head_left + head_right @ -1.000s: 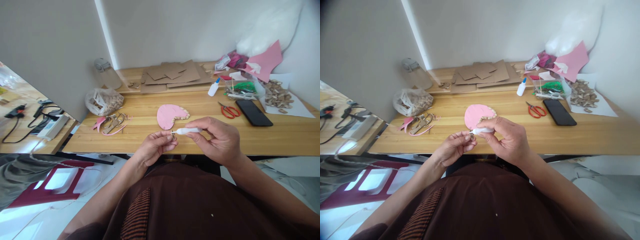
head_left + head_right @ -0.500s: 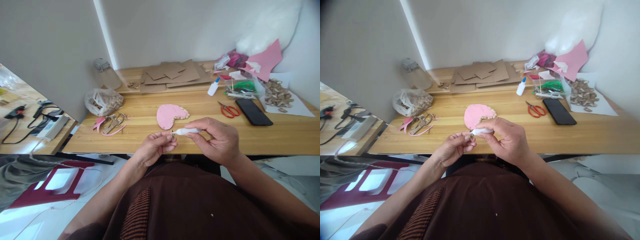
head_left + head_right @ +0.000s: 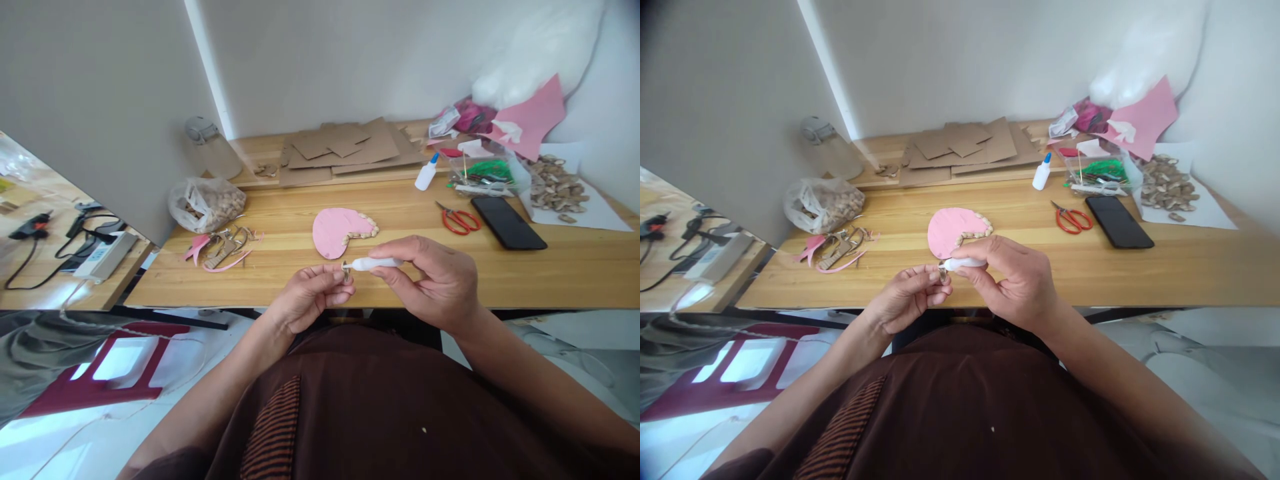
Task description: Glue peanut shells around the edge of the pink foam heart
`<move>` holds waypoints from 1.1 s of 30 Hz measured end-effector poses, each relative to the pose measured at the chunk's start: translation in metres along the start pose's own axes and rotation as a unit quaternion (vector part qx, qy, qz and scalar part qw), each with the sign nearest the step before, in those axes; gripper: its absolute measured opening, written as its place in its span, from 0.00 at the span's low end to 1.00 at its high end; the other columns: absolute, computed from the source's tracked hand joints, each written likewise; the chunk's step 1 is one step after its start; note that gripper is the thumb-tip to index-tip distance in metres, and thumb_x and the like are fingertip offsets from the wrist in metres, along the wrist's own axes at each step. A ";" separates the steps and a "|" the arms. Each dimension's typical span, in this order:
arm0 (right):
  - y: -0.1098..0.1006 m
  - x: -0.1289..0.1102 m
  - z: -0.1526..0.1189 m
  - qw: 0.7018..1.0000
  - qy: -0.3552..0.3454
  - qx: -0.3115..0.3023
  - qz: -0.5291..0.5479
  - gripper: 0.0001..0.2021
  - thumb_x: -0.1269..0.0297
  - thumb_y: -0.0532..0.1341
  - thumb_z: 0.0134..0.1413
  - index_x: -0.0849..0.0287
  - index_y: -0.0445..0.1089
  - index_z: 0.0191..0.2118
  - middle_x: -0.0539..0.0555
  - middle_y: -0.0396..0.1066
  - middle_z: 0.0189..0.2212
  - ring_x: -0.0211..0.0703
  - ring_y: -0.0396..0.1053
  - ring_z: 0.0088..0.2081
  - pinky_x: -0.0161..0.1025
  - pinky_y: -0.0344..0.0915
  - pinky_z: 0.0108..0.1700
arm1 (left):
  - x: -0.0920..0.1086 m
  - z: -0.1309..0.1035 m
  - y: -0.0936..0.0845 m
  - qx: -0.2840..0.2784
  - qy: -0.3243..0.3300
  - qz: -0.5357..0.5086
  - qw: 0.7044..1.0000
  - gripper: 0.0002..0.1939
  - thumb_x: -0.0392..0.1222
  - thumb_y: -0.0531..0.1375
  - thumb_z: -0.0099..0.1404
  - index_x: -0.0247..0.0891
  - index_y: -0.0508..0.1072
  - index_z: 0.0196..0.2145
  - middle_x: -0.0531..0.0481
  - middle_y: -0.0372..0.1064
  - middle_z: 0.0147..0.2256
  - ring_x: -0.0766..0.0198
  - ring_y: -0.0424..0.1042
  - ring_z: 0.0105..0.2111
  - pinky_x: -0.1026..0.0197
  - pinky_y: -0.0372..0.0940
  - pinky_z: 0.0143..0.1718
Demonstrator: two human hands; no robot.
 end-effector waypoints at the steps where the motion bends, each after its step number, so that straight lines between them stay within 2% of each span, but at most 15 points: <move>1: 0.000 0.000 0.000 1.000 -0.001 0.000 0.000 0.12 0.77 0.67 0.57 0.55 0.75 0.44 0.51 0.81 0.37 0.42 0.80 0.41 0.36 0.76 0.46 | 0.000 0.000 0.000 -0.002 -0.002 0.000 1.000 0.12 0.39 0.74 0.56 0.29 0.79 0.34 0.47 0.77 0.32 0.68 0.78 0.30 0.69 0.75 0.35; 9: 0.000 -0.002 0.000 1.000 -0.009 -0.004 0.007 0.12 0.76 0.67 0.57 0.54 0.75 0.45 0.50 0.81 0.38 0.39 0.79 0.37 0.35 0.75 0.42 | 0.000 0.001 0.001 -0.003 -0.010 -0.003 1.000 0.13 0.39 0.75 0.54 0.30 0.79 0.33 0.47 0.77 0.32 0.67 0.79 0.30 0.69 0.75 0.34; 23: 0.000 -0.001 0.000 1.000 -0.005 -0.005 0.007 0.13 0.76 0.66 0.58 0.52 0.75 0.45 0.49 0.81 0.38 0.40 0.79 0.37 0.35 0.75 0.42 | -0.001 0.002 -0.001 -0.001 -0.018 0.001 1.000 0.13 0.39 0.75 0.55 0.29 0.79 0.34 0.47 0.77 0.32 0.67 0.78 0.30 0.69 0.74 0.33; 33: 0.000 -0.001 0.000 1.000 -0.001 -0.004 -0.002 0.12 0.75 0.66 0.58 0.51 0.75 0.45 0.49 0.81 0.37 0.41 0.79 0.36 0.37 0.76 0.41 | -0.001 0.001 0.002 0.030 -0.032 0.008 0.999 0.18 0.41 0.77 0.50 0.31 0.78 0.35 0.49 0.77 0.33 0.65 0.79 0.31 0.68 0.74 0.30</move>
Point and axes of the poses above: each hand's wrist, its own z-axis towards the middle knuckle, its own y-axis out of the palm, x = y × z, the point moved 1 cm from there along z, towards the middle knuckle
